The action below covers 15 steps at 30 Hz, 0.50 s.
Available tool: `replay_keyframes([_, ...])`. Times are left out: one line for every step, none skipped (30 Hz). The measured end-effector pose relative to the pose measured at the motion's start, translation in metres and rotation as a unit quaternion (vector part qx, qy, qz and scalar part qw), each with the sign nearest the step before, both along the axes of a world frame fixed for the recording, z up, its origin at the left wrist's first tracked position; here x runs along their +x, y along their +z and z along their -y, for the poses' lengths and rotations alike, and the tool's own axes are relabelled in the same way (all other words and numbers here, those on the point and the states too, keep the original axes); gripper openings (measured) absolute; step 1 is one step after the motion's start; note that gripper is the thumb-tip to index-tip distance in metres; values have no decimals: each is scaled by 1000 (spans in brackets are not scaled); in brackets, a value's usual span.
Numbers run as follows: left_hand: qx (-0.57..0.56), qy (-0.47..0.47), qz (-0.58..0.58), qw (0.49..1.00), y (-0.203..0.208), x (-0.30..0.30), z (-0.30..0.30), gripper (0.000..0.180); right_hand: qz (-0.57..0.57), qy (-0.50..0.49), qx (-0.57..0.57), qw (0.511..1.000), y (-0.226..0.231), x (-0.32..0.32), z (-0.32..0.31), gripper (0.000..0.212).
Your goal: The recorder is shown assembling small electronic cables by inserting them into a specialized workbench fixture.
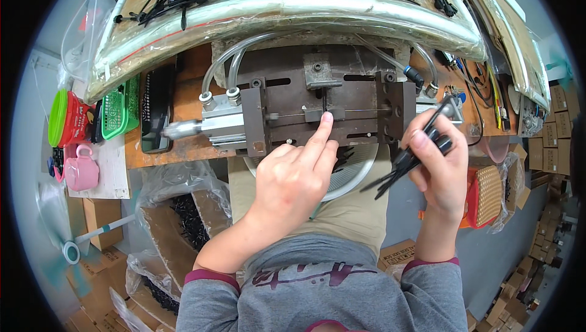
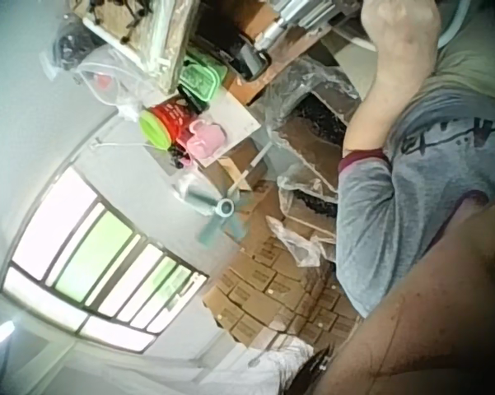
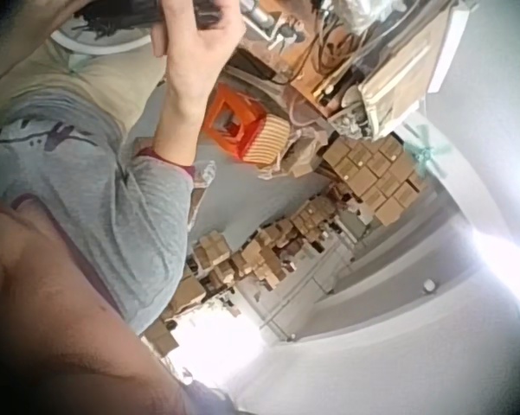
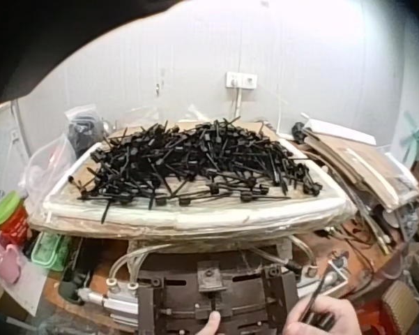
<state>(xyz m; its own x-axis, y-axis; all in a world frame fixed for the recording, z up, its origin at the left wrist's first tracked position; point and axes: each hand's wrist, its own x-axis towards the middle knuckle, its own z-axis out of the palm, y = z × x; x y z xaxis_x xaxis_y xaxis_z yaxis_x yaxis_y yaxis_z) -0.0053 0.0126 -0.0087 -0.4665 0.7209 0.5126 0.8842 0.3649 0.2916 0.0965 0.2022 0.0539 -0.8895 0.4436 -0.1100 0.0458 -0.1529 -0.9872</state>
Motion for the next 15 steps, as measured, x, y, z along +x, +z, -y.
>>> replay_keyframes([-4, -8, 13, 1000, 3, -1, 0, 27, 31, 4, 3, 1000, 2, 1, 1, 10])
replay_keyframes([-7, -16, 26, 999, 8, -3, 1, 28, 45, 14, 4, 999, 1, 1, 2, 10])
replay_keyframes([-11, -25, 40, 999, 12, -4, 1, 28, 59, 24, 5, 998, 0, 1, 3, 10])
replay_keyframes([45, -58, 96, 993, 13, -4, 2, 28, 76, 26, 5, 997, -1, 0, 5, 9])
replay_keyframes([100, -92, 153, 979, 14, -3, 3, 29, 76, 47, 0, 996, -3, -1, 7, 10])
replay_keyframes([155, -124, 208, 958, 15, -1, 4, 29, 86, 66, 2, 994, -4, -3, 10, 11])
replay_keyframes([158, -143, 194, 958, 19, 0, 5, 30, 96, 84, 2, 992, -5, -5, 12, 12])
replay_keyframes([161, -161, 179, 957, 26, 2, 5, 31, 103, 121, -23, 987, -8, -5, 11, 14])
replay_keyframes([164, -179, 165, 956, 31, 3, 5, 31, 110, 152, -62, 980, -7, -6, 11, 15])
replay_keyframes([162, -175, 161, 958, 34, 3, 5, 31, 99, 145, -81, 981, -9, -7, 13, 13])
replay_keyframes([159, -168, 170, 958, 35, 3, 6, 32, 88, 139, -101, 981, -12, -7, 14, 12])
replay_keyframes([156, -160, 179, 958, 36, 4, 9, 32, 68, 125, -86, 986, -11, -8, 13, 11])
replay_keyframes([153, -153, 190, 958, 36, 5, 13, 33, 48, 111, -71, 990, -9, -7, 13, 10])
replay_keyframes([139, -122, 191, 964, 35, 6, 16, 33, 29, 97, -56, 993, -8, -6, 11, 10])
replay_keyframes([125, -90, 192, 969, 32, 7, 18, 34, 10, 55, -15, 998, -13, -4, 8, 16])
